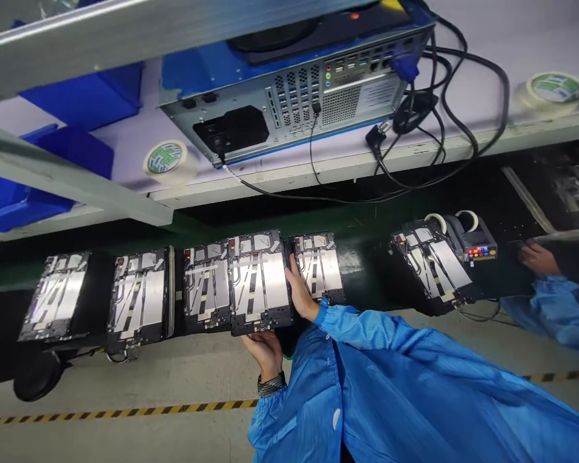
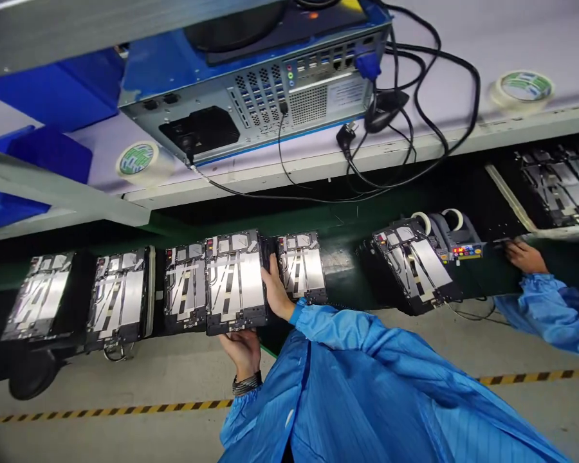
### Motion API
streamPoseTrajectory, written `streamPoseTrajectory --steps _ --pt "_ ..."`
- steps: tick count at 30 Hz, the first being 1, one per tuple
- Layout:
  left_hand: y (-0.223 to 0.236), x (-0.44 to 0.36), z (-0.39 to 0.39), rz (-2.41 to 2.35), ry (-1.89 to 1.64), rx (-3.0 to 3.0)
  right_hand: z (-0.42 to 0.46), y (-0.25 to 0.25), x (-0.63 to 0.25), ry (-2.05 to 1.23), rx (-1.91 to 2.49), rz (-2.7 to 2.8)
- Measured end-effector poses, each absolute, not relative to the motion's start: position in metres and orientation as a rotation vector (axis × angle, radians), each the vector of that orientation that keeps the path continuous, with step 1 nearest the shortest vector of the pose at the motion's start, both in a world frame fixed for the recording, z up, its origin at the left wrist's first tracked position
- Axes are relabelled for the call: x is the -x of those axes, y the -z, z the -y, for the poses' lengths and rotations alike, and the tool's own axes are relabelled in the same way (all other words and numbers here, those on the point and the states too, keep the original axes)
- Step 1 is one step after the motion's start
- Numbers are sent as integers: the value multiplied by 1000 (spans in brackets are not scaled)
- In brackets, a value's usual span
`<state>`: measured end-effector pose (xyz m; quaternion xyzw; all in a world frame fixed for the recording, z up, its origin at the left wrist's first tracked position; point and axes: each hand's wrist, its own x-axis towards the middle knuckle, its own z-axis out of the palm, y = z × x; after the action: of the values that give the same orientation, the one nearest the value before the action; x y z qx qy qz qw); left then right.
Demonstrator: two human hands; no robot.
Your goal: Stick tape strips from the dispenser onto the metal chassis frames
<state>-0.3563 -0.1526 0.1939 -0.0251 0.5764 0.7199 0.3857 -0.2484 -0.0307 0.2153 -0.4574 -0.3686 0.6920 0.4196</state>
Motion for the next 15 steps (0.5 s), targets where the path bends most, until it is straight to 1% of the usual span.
streamPoseTrajectory --steps 8,11,13,15 --pt "-198 368 153 -1339 -1807 156 42 -215 270 -1711 1163 943" --pt "-202 372 158 -1288 -1768 201 38 -217 244 -1690 1184 942" --pt "-198 372 161 -1276 -1768 240 26 -209 203 -1516 1242 949" --pt "-188 365 162 -1286 -1780 284 5 -189 153 -1177 1395 879"
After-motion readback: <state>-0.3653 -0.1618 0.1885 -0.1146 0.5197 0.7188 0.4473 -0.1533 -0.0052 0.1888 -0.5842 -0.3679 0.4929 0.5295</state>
